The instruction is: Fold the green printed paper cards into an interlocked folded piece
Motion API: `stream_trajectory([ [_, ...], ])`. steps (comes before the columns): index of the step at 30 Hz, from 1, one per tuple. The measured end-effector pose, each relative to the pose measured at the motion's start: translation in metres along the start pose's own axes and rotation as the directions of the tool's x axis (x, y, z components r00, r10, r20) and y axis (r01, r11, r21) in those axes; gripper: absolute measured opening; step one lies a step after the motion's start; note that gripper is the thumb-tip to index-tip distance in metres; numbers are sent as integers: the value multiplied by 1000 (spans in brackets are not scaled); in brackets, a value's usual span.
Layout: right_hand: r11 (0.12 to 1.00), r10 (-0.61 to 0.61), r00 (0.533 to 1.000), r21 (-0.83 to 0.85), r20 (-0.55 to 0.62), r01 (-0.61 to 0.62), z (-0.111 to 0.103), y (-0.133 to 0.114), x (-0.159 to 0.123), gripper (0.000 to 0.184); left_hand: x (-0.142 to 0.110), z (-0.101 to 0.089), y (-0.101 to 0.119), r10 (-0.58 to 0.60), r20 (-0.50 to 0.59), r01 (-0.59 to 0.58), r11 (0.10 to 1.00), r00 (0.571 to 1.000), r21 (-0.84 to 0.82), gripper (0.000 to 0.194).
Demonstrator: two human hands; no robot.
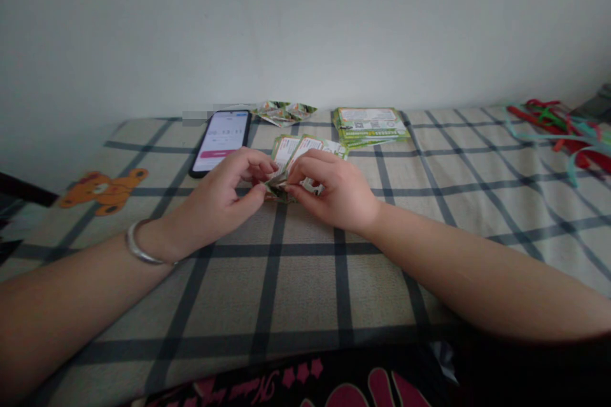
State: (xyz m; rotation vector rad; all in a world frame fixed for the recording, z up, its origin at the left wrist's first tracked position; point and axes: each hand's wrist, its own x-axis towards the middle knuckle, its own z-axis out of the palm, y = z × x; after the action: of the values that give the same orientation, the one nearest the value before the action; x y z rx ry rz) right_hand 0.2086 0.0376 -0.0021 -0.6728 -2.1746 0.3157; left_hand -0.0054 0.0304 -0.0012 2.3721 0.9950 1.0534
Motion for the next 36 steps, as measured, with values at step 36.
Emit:
stream_trajectory([
  [36, 925, 295, 955, 260, -24, -279, 8, 3, -3, 29, -1, 7, -14, -109, -53, 103, 988, 993, -118, 28],
])
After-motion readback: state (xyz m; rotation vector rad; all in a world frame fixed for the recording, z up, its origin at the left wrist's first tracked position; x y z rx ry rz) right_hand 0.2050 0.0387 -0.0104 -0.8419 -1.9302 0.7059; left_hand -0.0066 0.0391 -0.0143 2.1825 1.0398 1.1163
